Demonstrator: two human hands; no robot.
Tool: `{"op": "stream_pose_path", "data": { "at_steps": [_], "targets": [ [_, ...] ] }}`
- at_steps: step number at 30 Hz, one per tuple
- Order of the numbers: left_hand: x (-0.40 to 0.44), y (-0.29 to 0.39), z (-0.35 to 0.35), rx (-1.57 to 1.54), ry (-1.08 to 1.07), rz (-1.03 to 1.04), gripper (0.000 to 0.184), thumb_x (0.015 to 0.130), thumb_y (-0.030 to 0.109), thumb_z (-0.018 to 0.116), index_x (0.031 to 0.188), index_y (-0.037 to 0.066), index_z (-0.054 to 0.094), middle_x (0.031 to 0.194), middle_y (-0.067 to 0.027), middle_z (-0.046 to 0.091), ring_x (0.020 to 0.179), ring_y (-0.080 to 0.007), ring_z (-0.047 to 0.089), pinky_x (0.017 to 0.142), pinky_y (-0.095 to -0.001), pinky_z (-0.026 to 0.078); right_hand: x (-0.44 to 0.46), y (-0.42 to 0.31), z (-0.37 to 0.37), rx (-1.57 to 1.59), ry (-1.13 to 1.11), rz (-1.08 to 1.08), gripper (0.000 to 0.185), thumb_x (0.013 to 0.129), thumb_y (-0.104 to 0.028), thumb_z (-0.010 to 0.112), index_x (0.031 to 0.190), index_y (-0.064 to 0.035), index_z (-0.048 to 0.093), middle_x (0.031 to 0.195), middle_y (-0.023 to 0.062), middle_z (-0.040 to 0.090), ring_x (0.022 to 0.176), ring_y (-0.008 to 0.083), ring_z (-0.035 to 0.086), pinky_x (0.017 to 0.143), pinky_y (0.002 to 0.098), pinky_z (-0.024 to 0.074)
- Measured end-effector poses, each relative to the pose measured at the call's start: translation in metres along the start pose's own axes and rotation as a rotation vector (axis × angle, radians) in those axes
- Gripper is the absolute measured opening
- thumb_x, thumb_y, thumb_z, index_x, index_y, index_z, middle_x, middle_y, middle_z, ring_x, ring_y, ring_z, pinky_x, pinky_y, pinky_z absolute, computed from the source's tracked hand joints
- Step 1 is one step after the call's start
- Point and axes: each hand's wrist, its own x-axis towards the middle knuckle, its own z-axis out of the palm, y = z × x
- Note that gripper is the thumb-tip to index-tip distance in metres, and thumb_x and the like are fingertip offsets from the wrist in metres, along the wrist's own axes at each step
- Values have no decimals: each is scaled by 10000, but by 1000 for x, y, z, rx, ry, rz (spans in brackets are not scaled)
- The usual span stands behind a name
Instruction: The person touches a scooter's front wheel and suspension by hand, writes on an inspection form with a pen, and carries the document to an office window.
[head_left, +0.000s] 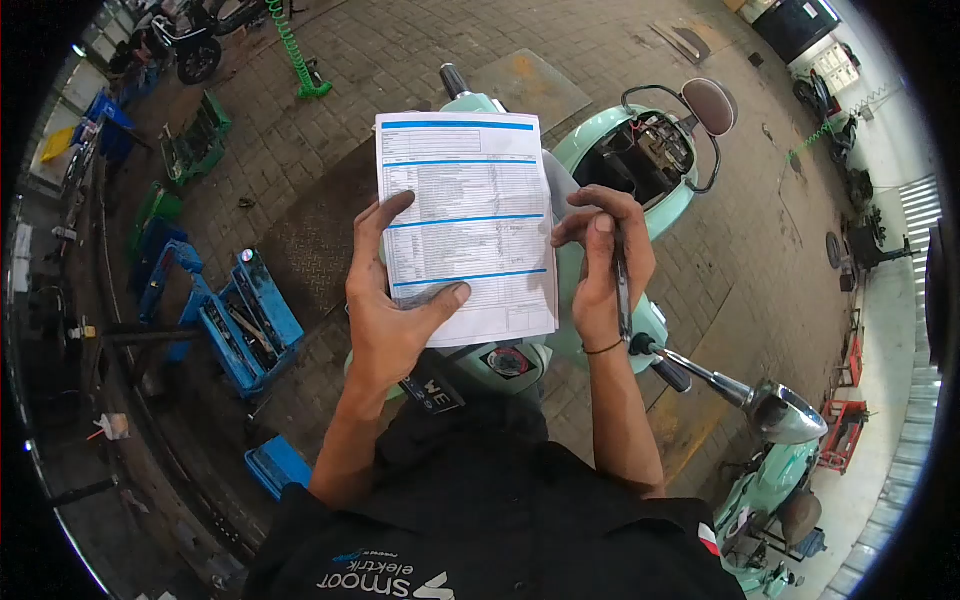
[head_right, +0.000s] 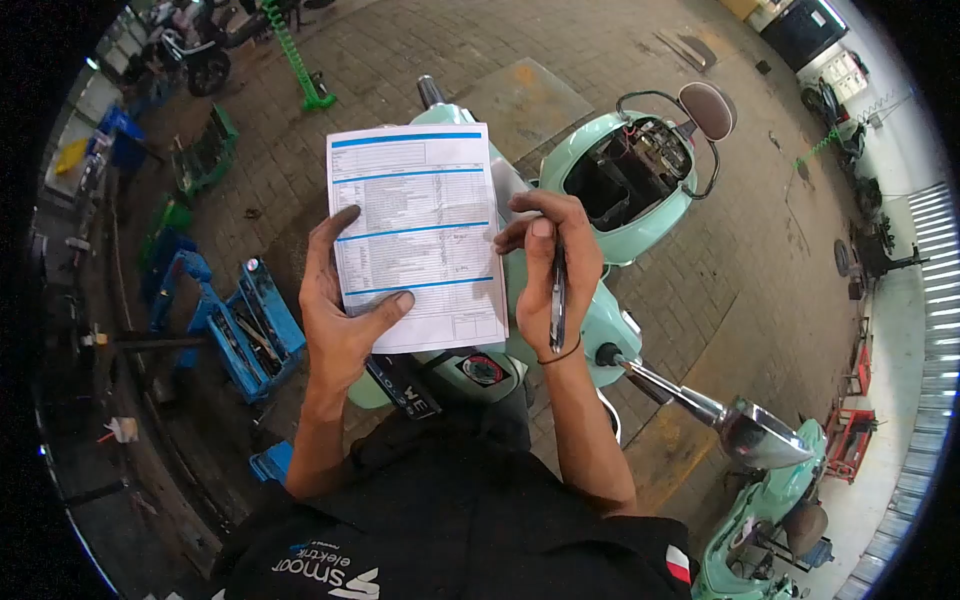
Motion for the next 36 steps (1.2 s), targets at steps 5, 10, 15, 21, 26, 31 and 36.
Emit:
{"op": "stream_pose_path", "data": {
  "at_steps": [5,10,15,21,26,31,36],
  "targets": [
    [-17,15,-9,-156,7,-17,881,700,15,866,1461,-46,425,1366,-164,529,1300,-257,542,1109,-387,456,-6,-10,0,-27,9,2,240,1053,-162,598,1164,51,605,1055,116,687,891,170,691,791,297,542],
    [-42,26,-12,-205,14,24,881,712,21,870,1465,-62,421,1403,-173,487,1315,-266,535,1110,-396,461,-19,-40,-17,-109,-137,212,377,1000,-259,709,1186,62,648,961,98,727,870,132,674,788,274,529],
    [-59,24,-2,-230,-17,39,850,748,61,867,1469,-62,433,1451,-179,439,1344,-281,519,1103,-390,465,-27,-63,-18,13,-107,320,372,921,-223,806,1112,71,683,924,85,731,810,111,652,735,254,508],
    [-66,28,-1,-340,-96,67,784,890,144,757,1532,-59,356,1530,-221,410,1404,-299,465,1073,-389,485,-34,-70,-41,12,-93,288,325,897,-122,801,1123,73,674,957,78,727,858,89,638,760,225,489],
    [-64,35,4,-320,1,72,702,952,78,664,1555,-47,326,1550,-239,405,1388,-275,490,1018,-353,526,-40,-72,-52,17,-144,271,288,905,-86,783,1135,50,675,952,56,721,845,85,631,740,218,477],
    [-58,36,-1,-262,12,86,643,962,32,624,1539,-60,353,1548,-231,424,1393,-259,490,1021,-330,519,-44,-70,-52,-22,-213,219,343,906,-81,778,1209,43,675,928,65,723,825,83,634,719,227,480],
    [-47,28,-3,-177,-8,-12,554,951,-11,607,1477,-81,449,1517,-229,458,1327,-226,550,960,-300,550,-33,-72,-55,-200,-262,238,336,912,-33,739,1237,28,676,907,50,716,756,89,622,670,237,475]
  ]
}}
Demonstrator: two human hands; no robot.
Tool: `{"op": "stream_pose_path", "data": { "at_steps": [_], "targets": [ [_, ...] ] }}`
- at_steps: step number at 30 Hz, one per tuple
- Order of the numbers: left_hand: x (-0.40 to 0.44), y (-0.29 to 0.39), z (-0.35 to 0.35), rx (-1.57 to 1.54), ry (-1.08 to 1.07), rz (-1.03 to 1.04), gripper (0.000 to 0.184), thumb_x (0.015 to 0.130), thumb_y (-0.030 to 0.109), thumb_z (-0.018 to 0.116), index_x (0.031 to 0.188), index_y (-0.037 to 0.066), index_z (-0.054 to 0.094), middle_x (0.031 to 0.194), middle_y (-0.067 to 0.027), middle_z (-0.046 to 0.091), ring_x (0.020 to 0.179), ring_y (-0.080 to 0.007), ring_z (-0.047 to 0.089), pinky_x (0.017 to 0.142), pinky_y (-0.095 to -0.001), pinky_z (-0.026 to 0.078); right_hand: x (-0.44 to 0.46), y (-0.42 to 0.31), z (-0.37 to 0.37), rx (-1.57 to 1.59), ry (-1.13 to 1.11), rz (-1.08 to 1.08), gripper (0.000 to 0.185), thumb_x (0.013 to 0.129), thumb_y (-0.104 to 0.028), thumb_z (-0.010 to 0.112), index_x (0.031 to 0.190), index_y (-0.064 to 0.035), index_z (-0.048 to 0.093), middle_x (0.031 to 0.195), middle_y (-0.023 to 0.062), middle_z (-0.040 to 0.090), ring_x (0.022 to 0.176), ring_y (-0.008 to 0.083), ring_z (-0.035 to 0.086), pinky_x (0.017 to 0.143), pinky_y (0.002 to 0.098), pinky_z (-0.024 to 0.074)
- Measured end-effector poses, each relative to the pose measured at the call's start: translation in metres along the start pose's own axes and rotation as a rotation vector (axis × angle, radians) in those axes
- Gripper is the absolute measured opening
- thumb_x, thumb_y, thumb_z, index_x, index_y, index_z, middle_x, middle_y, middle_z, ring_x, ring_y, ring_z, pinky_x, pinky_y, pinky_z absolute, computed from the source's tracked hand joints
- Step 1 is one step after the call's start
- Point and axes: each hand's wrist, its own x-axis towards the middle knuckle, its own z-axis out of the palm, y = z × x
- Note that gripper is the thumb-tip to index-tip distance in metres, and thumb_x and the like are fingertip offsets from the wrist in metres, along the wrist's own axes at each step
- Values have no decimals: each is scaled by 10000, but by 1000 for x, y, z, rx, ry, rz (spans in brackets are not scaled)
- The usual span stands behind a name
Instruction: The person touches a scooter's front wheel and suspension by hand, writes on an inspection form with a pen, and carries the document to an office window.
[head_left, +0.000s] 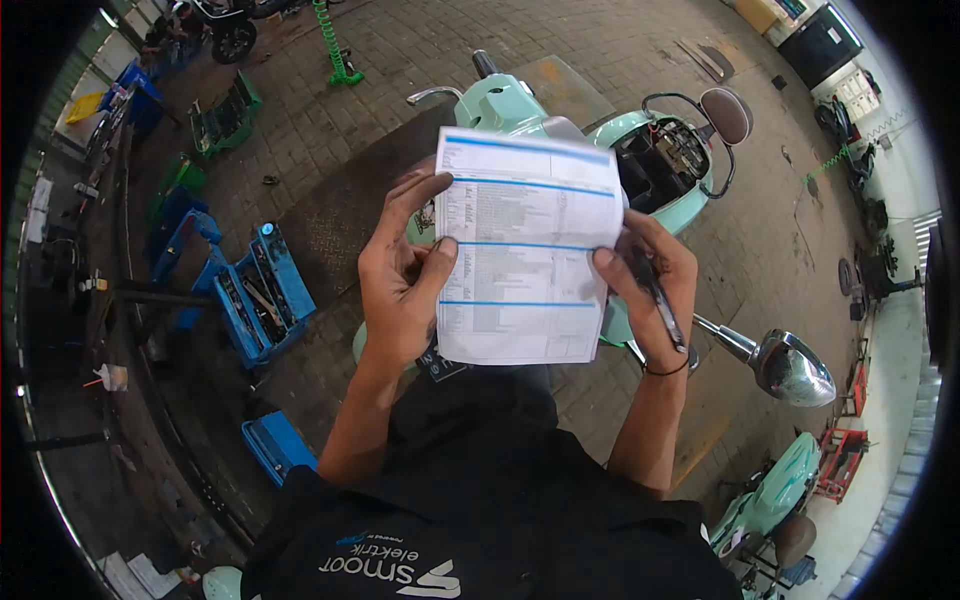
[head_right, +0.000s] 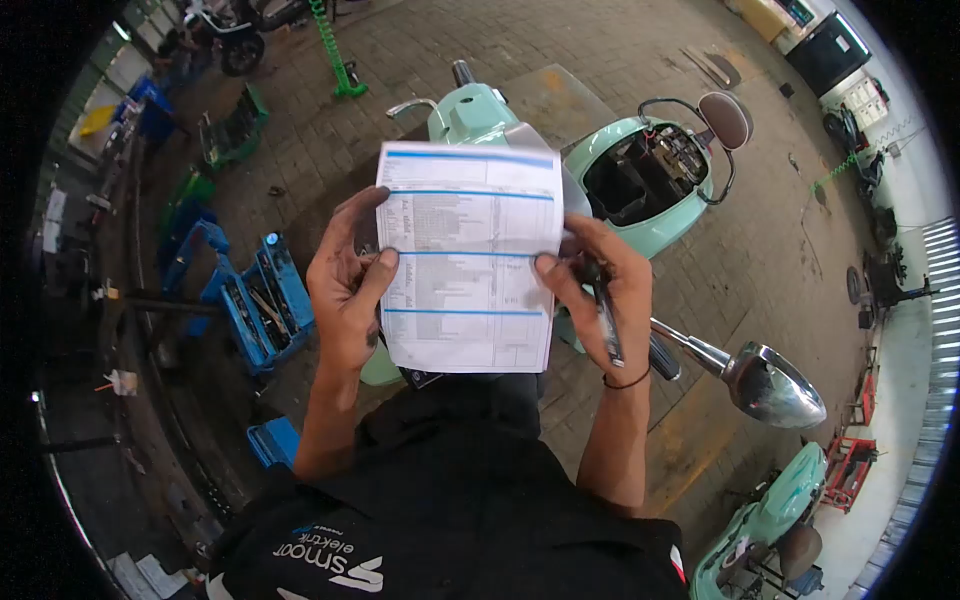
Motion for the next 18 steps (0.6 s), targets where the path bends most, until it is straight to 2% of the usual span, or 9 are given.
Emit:
{"op": "stream_pose_path", "data": {
  "at_steps": [2,5,6,9,11,13,15,17,18],
  "targets": [
    [4,-12,2,130,33,75,491,943,-30,599,1425,-86,517,1509,-211,461,1250,-201,596,878,-283,583,7,1,-2,-131,12,-17,330,913,-8,722,1238,23,678,895,37,712,726,93,614,653,239,470],
    [3,-22,9,159,44,23,476,934,-50,588,1407,-86,539,1525,-199,445,1229,-206,610,848,-287,598,22,-2,-2,19,402,-77,430,1094,-388,505,1176,6,656,995,64,672,698,117,596,614,241,443],
    [2,-27,11,158,41,15,483,933,-52,584,1412,-85,533,1530,-191,441,1254,-217,596,852,-285,598,28,2,-5,21,395,-150,609,1102,-550,365,1135,18,583,1115,106,623,739,133,587,627,247,438],
    [1,-31,19,175,47,-13,532,902,-119,551,1428,-38,546,1521,-145,455,1201,-158,606,731,-217,546,44,8,-4,377,209,-199,595,1101,-559,351,1091,3,549,1108,117,610,802,155,599,646,254,446],
    [1,-32,22,161,40,-24,533,896,-115,559,1424,-38,550,1502,-141,475,1170,-143,609,713,-213,537,55,3,5,478,68,-246,507,1099,-478,435,1004,6,552,1057,119,609,872,158,601,684,277,474],
    [1,-32,25,190,47,-42,526,889,-115,563,1410,-43,560,1479,-139,496,1150,-138,610,699,-211,531,65,-2,22,354,-97,-108,284,1026,-248,631,950,20,578,1040,122,615,883,158,608,743,289,509],
    [1,-28,29,194,71,-79,522,879,-118,562,1397,-56,563,1459,-148,511,1154,-147,611,686,-211,529,79,7,46,225,-116,-266,133,843,24,728,934,32,632,934,86,663,777,122,649,700,274,548],
    [1,-30,28,193,64,-76,529,873,-124,561,1398,-61,560,1458,-158,510,1159,-160,612,687,-211,533,84,11,58,160,-129,-210,147,811,32,739,918,31,638,890,82,675,748,114,654,689,265,549],
    [1,-22,26,181,38,-168,518,893,-76,575,1409,-75,543,1493,-167,474,1209,-184,592,792,-246,560,86,13,62,92,-136,-151,161,780,40,749,902,31,644,846,77,686,719,107,659,678,256,550]
  ]
}}
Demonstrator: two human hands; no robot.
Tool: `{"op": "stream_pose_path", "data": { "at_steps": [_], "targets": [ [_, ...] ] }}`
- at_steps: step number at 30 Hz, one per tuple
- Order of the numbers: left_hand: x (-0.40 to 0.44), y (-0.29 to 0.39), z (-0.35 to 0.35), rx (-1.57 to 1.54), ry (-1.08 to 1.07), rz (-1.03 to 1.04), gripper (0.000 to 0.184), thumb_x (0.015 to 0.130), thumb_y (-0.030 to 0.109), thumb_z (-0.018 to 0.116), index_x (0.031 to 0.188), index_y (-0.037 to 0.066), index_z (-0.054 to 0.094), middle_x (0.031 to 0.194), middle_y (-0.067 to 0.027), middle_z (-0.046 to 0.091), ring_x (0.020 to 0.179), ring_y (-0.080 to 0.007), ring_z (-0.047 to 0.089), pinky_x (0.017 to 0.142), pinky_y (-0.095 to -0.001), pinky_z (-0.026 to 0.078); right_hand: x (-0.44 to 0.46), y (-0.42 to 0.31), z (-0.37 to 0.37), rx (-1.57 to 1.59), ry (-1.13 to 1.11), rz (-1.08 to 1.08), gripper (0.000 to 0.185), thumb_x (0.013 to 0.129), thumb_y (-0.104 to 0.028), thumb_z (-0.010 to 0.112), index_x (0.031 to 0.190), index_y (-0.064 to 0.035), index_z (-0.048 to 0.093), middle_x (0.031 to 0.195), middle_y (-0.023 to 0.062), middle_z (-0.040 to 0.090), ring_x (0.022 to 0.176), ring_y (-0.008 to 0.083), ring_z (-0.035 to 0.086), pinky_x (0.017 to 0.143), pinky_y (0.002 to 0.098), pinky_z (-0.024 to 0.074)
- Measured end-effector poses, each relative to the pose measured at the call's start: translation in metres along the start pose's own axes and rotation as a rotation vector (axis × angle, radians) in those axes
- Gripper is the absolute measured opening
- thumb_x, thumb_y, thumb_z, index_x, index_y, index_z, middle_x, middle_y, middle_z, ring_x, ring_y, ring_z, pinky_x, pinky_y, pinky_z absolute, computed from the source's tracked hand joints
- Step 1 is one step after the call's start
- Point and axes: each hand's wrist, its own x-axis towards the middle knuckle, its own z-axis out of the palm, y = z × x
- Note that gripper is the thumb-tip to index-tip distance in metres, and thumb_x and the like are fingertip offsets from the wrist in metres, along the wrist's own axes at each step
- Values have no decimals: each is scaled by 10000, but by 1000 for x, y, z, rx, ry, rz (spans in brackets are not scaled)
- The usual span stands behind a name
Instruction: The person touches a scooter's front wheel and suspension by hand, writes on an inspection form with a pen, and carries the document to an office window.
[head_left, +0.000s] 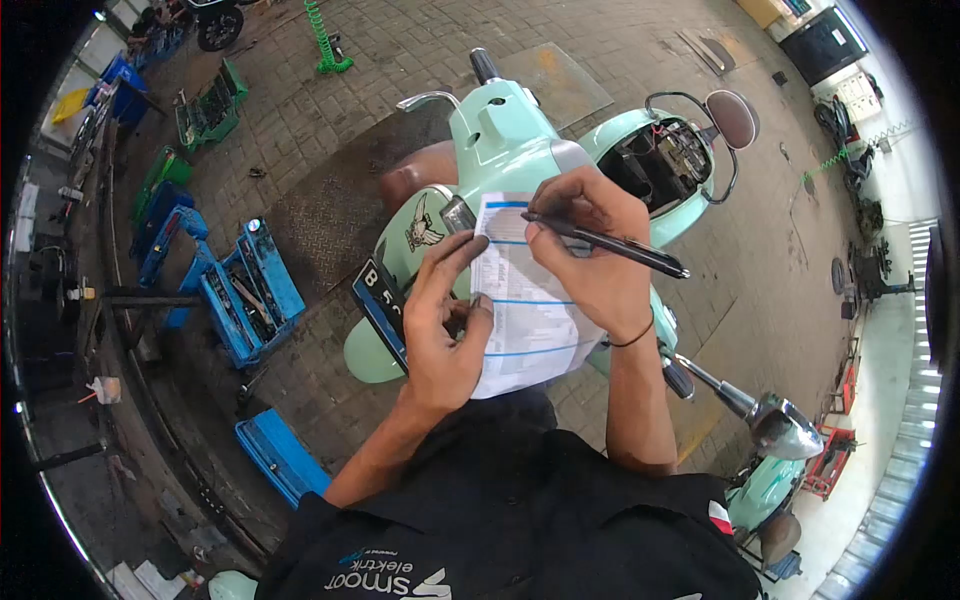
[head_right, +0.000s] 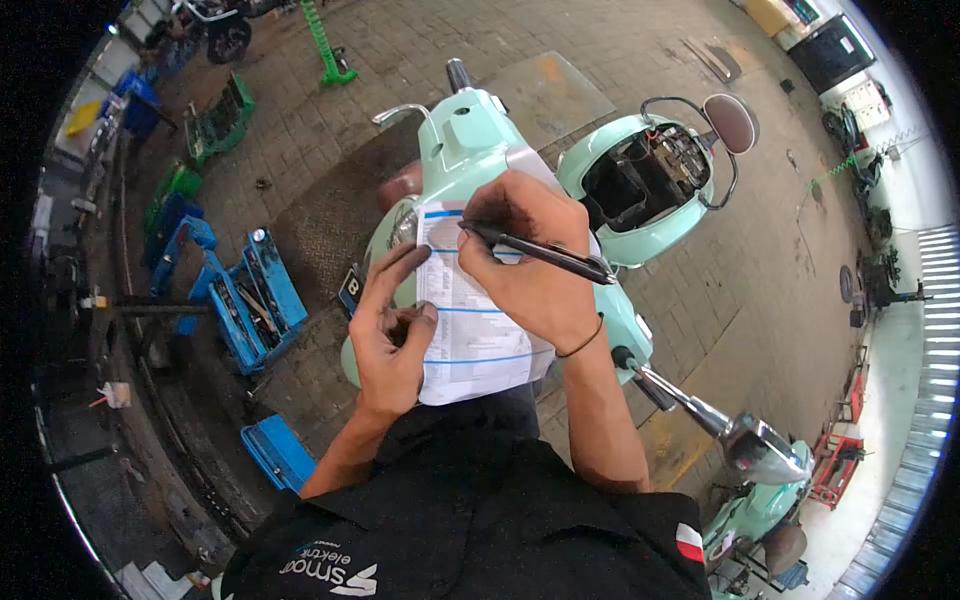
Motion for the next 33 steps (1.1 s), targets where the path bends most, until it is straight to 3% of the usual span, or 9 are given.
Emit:
{"op": "stream_pose_path", "data": {
  "at_steps": [3,4,5,10,16,33],
  "targets": [
    [2,0,0,53,2,49,525,881,-62,602,1403,-73,546,1473,-170,487,1174,-190,616,750,-239,555,1,14,3,-3,-28,47,143,761,37,746,868,30,652,778,67,684,696,94,660,658,253,546],
    [5,-4,0,146,23,137,506,869,-46,637,1372,-58,581,1407,-164,515,1062,-177,645,696,-236,537,1,14,3,17,-34,75,142,755,42,751,858,32,654,807,73,692,714,93,667,662,254,550],
    [7,-3,-1,144,33,132,506,869,-46,637,1372,-58,581,1407,-164,515,1062,-177,645,696,-236,537,2,12,3,17,-46,78,142,755,42,751,858,32,654,807,73,692,714,93,667,662,254,550],
    [26,6,-7,368,71,160,377,831,-8,719,1208,-14,703,1130,-129,610,821,-142,607,653,-265,485,3,8,5,-34,-29,79,160,746,59,760,863,35,652,823,81,691,719,96,673,649,250,548],
    [35,7,-5,361,99,148,325,797,16,763,1119,-10,733,1049,-125,635,797,-161,609,658,-280,474,4,8,7,-100,-22,68,180,728,74,767,861,29,654,823,87,689,701,107,674,634,248,536],
    [36,3,-6,303,90,142,326,795,-2,755,1119,-3,720,1057,-128,623,855,-187,626,669,-290,500,6,5,8,-246,-6,13,205,675,83,765,812,-1,638,816,95,689,665,140,659,595,258,508]
  ]
}}
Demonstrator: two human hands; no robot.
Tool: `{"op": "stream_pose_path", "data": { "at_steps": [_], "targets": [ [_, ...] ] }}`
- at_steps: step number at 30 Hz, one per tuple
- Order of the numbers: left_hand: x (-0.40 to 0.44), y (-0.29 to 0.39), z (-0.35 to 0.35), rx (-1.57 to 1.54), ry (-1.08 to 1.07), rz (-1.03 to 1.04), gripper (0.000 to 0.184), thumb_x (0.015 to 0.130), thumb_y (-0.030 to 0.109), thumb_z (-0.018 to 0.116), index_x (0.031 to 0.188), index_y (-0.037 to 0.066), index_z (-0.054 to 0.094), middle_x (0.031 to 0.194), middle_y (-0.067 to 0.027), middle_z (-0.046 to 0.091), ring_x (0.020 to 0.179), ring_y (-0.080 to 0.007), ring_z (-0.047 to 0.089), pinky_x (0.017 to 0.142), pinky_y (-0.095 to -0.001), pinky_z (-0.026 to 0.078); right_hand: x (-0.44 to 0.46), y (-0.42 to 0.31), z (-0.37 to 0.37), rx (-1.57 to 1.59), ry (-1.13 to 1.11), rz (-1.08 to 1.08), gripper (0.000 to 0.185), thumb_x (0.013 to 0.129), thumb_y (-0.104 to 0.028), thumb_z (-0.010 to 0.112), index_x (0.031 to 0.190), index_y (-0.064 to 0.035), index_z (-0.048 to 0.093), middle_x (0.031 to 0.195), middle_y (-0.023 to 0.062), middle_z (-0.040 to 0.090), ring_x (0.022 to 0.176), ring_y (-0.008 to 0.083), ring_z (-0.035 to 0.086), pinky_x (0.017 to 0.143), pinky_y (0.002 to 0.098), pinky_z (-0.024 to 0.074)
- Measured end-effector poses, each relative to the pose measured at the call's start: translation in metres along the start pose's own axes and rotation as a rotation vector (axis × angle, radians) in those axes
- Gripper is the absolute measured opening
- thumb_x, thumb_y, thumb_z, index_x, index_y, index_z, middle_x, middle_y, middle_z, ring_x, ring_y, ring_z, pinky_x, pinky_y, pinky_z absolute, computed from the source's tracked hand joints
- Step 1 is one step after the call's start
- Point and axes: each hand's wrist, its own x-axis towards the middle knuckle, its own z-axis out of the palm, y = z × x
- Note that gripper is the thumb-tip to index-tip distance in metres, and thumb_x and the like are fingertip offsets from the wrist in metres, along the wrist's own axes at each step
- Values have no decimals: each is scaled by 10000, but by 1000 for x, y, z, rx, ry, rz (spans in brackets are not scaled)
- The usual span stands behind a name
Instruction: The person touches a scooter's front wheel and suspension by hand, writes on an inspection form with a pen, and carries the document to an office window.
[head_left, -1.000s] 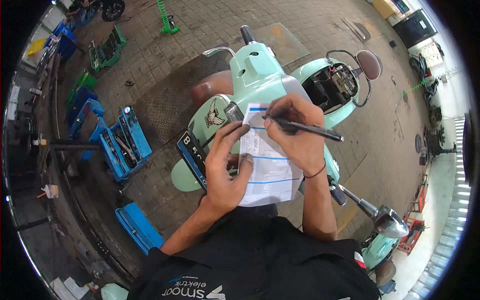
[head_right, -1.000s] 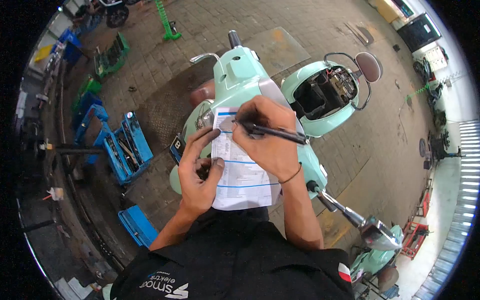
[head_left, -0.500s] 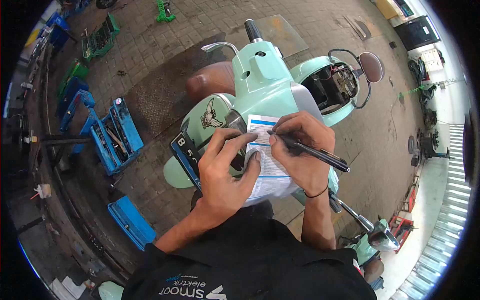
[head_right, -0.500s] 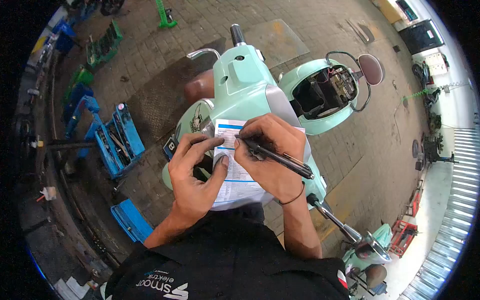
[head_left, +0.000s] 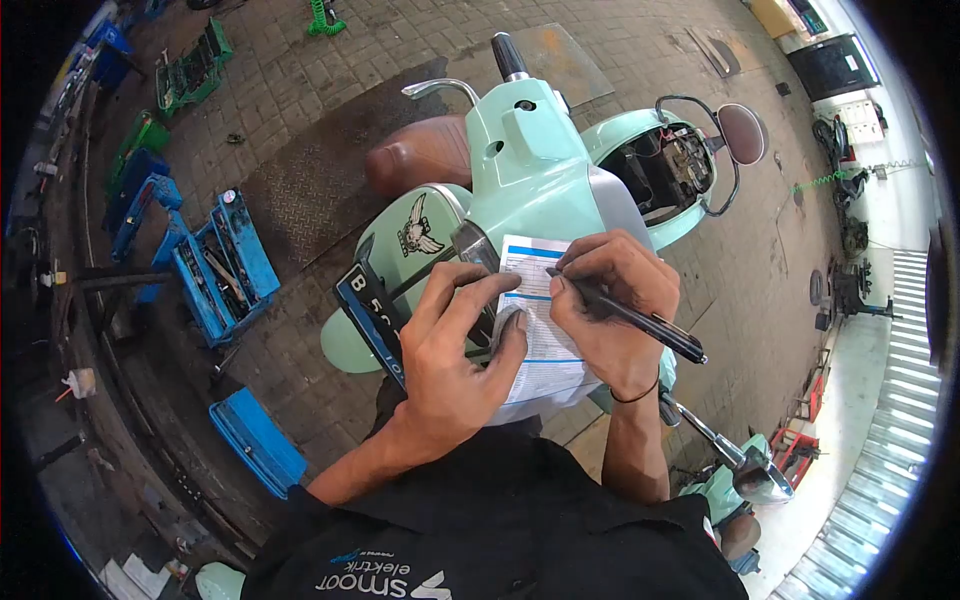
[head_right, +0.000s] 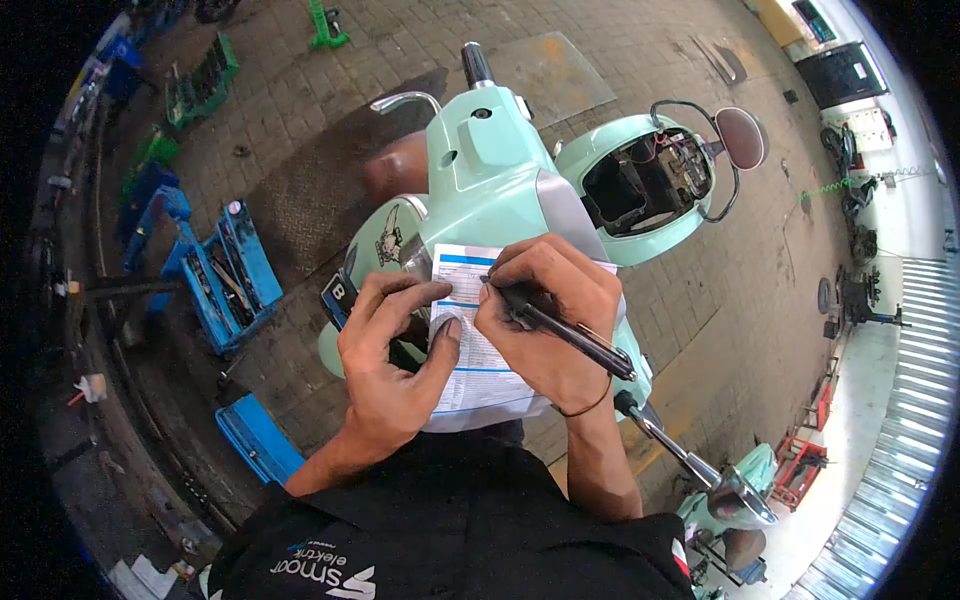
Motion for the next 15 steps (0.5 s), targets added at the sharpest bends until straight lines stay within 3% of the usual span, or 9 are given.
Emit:
{"op": "stream_pose_path", "data": {
  "at_steps": [15],
  "targets": [
    [-1,-1,0,21,-11,17,328,812,-12,747,1137,-27,703,1074,-131,613,824,-156,630,633,-269,509,-2,1,0,-19,20,-12,192,661,65,756,786,7,622,807,99,683,648,138,647,593,261,505]
  ]
}}
